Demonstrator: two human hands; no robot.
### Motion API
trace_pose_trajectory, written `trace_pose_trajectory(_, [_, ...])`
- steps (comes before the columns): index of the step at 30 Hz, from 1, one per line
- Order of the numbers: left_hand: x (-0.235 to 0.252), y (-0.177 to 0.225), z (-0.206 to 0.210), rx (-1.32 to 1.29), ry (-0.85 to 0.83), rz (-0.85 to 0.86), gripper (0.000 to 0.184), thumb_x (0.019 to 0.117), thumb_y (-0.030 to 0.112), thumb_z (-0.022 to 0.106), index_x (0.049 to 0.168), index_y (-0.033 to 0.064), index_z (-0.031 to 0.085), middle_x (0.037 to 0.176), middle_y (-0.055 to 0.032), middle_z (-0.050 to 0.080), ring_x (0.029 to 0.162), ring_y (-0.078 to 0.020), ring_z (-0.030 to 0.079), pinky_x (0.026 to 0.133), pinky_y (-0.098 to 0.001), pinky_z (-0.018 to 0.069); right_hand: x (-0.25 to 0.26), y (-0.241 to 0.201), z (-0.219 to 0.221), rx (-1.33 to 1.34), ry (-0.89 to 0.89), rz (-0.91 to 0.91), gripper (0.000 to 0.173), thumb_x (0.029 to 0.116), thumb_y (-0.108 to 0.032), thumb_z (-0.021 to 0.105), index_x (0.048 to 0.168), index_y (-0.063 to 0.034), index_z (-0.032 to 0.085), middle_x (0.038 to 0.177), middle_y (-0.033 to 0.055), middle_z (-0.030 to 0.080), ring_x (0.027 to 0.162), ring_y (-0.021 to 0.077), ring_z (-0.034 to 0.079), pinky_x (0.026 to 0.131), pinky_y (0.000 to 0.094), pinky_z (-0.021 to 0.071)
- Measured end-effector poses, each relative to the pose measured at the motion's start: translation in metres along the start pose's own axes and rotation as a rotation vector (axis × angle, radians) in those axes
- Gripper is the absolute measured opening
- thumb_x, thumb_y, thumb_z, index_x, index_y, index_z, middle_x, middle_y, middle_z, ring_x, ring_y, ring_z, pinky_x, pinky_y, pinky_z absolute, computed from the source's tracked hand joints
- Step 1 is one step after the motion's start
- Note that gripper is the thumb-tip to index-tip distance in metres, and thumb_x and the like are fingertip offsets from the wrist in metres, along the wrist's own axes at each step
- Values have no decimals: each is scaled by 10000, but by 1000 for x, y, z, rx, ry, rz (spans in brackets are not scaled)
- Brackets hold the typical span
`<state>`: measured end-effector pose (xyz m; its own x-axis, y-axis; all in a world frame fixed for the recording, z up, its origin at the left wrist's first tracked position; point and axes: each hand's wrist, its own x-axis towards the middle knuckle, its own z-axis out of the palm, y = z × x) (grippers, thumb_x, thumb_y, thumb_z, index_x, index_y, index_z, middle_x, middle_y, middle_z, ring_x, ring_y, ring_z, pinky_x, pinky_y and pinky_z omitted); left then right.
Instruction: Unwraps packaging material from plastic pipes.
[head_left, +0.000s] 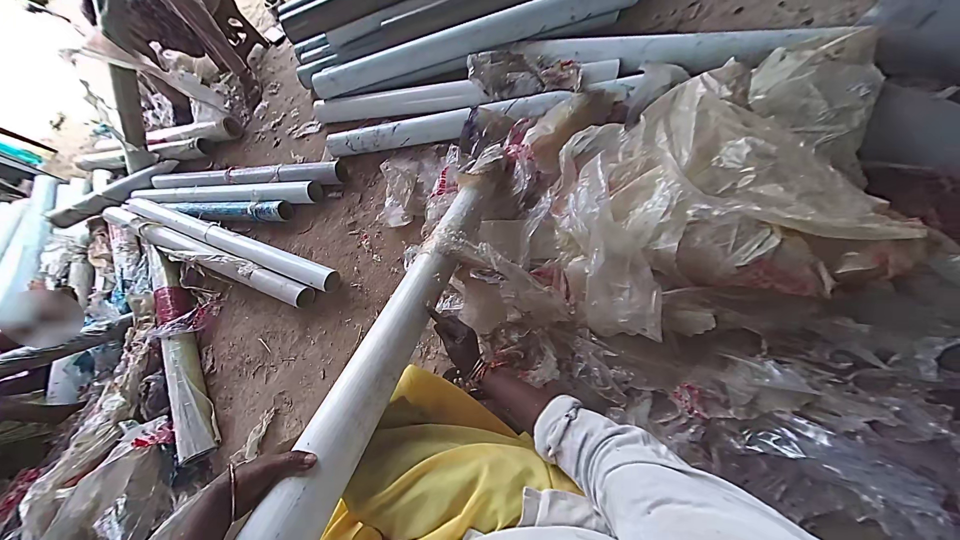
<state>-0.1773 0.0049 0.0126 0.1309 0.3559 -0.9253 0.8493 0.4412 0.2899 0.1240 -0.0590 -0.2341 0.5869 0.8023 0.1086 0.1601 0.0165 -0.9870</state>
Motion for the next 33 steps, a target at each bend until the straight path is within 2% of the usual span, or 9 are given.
trace_pose_trajectory(3, [-3,1,1,10,1,3,575,798,330,603,1322,156,442,911,64,684,795,-45,686,707,-245,586,4,-1,6,40,42,31,331,1004,-68,580,1307,-5,697,1050,211,742,931,277,712,900,436,551])
trace_pose_trajectory(9, [1,-2,-1,-6,-2,5,692,698,394,678,1313,151,473,931,45,705,812,-75,705,729,-283,601,10,-2,-2,-43,27,46,336,1015,-92,574,1324,-43,698,1061,211,739,922,323,711,871,506,547])
trace_pose_trajectory(13, [1,-1,-3,3,-2,2,701,705,403,680,1323,151,466,939,42,702,821,-76,703,736,-283,597,4,-10,1,-58,15,-51,316,989,-71,592,1271,-34,729,1039,205,748,899,315,729,845,481,576])
trace_pose_trajectory(16, [0,-2,-2,0,2,0,659,725,393,665,1311,155,478,931,43,707,817,-78,706,737,-288,602,18,-9,-8,-105,-23,43,332,1025,-106,573,1329,-69,702,1060,209,739,935,350,711,874,534,539])
trace_pose_trajectory(20, [-2,2,0,-22,5,3,588,768,355,648,1293,147,483,902,52,697,791,-67,698,716,-267,597,17,-17,-5,-76,-3,-68,284,982,-68,616,1228,-9,745,1042,217,750,902,341,731,843,516,567])
trace_pose_trajectory(23, [-4,2,3,-23,20,-7,541,771,326,632,1265,150,498,878,51,700,771,-69,699,698,-265,597,25,-15,-7,-90,-17,36,311,1014,-83,595,1297,-32,713,1064,218,736,944,355,711,885,536,542])
trace_pose_trajectory(27, [-3,3,2,-4,9,-12,587,782,342,625,1314,153,462,906,48,695,794,-72,699,718,-274,596,17,-23,-8,-133,-14,-19,285,989,-88,611,1227,-6,744,1060,218,749,938,352,730,863,525,560])
trace_pose_trajectory(30, [-4,2,5,3,14,-9,573,786,335,623,1303,143,469,899,49,692,788,-69,695,713,-269,593,28,-16,-19,-156,-75,122,337,1041,-132,571,1354,-81,686,1155,210,733,1032,370,710,937,554,527])
trace_pose_trajectory(33, [-3,4,4,11,3,12,649,739,367,655,1319,149,463,918,56,697,802,-67,700,727,-269,597,24,-26,-17,-150,-93,29,284,1011,-118,592,1218,7,741,1090,225,741,976,376,719,893,555,541])
